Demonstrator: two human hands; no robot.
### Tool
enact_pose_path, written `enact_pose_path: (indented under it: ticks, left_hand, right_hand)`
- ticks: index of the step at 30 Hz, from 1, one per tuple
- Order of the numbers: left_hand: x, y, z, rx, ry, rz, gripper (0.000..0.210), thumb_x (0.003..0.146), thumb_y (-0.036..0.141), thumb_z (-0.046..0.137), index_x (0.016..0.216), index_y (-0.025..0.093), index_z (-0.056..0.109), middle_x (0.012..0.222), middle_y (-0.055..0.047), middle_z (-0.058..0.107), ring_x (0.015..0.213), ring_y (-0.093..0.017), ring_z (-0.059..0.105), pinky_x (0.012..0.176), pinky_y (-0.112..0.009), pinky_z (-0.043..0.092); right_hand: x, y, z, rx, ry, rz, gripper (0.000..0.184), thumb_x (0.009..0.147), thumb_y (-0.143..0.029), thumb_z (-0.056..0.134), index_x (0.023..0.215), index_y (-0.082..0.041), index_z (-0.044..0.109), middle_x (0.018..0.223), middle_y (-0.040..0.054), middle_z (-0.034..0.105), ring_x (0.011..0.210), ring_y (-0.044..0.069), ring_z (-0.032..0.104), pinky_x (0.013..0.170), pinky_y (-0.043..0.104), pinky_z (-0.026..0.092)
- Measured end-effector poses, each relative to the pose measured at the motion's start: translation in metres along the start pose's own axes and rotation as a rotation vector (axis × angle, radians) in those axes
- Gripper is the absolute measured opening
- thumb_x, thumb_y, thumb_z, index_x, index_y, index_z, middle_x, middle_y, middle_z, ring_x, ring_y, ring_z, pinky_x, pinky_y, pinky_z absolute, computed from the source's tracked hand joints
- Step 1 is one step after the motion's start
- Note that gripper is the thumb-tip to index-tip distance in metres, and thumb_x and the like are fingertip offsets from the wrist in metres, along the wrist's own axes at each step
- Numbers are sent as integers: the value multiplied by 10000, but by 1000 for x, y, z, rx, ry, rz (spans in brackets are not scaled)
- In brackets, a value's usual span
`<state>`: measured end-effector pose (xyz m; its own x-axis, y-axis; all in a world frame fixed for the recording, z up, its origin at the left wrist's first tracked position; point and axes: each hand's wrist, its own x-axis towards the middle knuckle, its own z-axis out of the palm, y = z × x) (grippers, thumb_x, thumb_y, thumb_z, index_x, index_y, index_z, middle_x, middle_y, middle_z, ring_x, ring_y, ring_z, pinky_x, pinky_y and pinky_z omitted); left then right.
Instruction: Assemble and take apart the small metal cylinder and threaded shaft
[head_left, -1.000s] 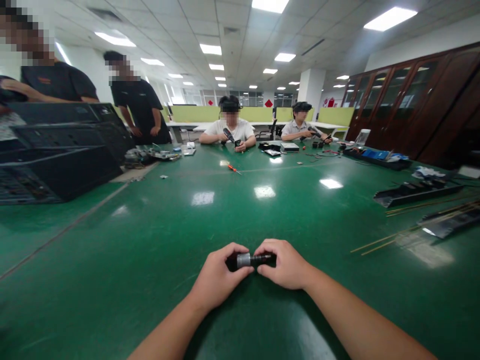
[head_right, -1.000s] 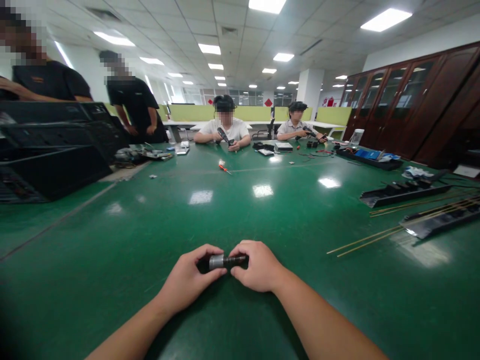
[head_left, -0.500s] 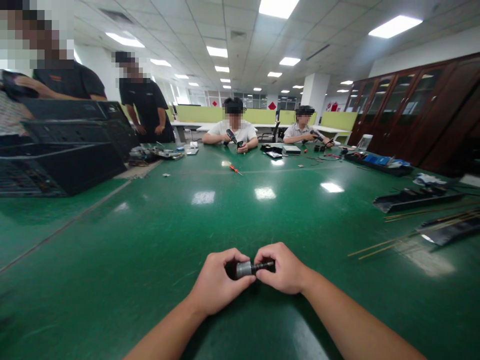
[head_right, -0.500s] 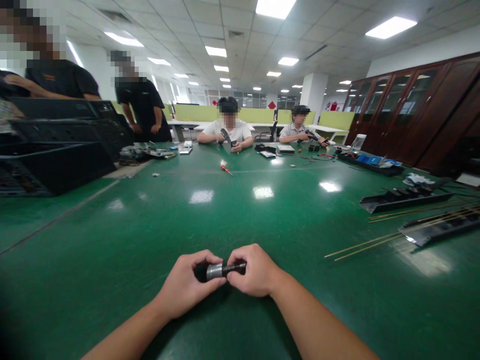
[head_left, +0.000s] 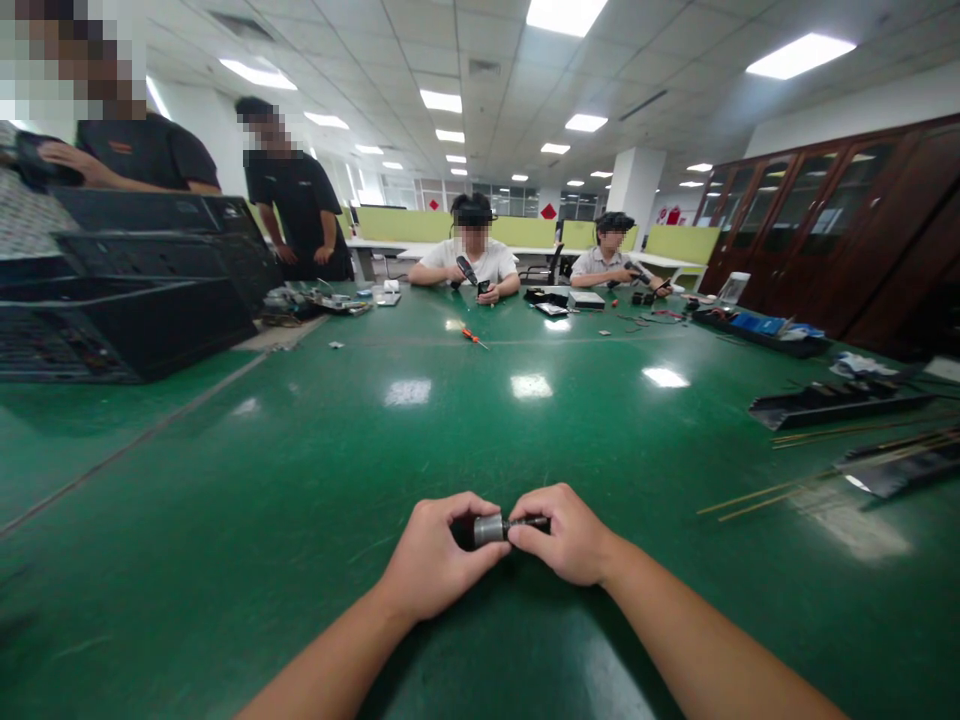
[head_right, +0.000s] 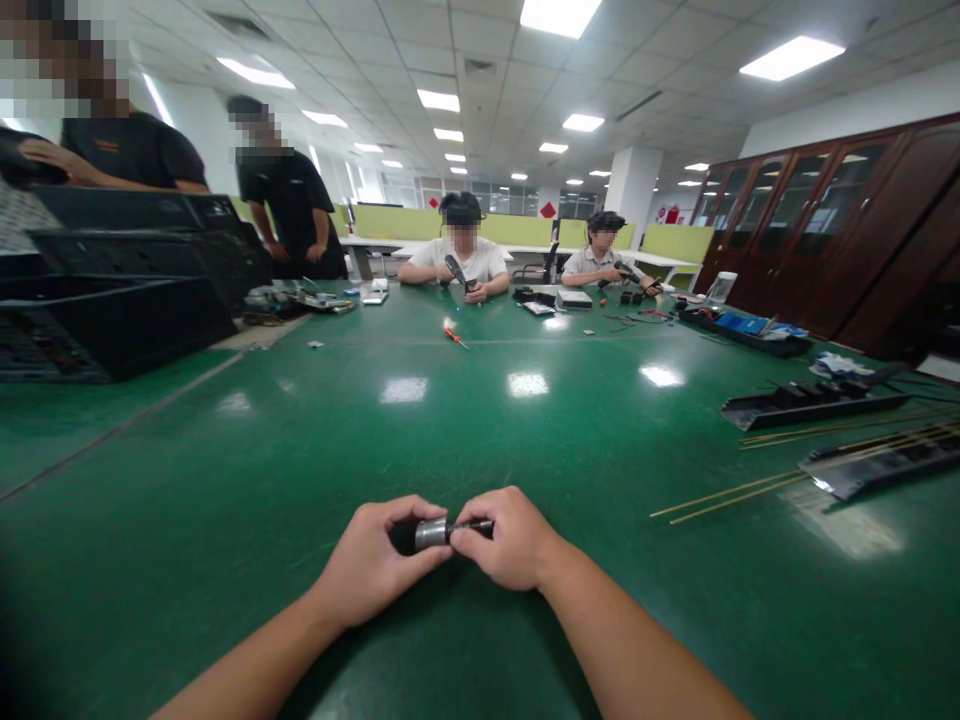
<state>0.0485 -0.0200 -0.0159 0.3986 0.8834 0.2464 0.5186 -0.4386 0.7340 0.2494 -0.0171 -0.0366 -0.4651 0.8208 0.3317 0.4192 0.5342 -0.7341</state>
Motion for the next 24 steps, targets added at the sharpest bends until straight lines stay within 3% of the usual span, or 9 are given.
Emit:
enact_pose_path:
  ticks: [24]
  left_hand:
    - [2, 1, 0, 3, 40, 4, 207, 685, 276, 755, 877, 207, 719, 815, -9, 748, 755, -200, 680, 711, -293, 490]
  right_hand:
    - [0, 3, -7, -26, -4, 14, 148, 833, -248, 597, 770, -174, 709, 660, -8, 628, 627, 128, 545, 596, 227, 364]
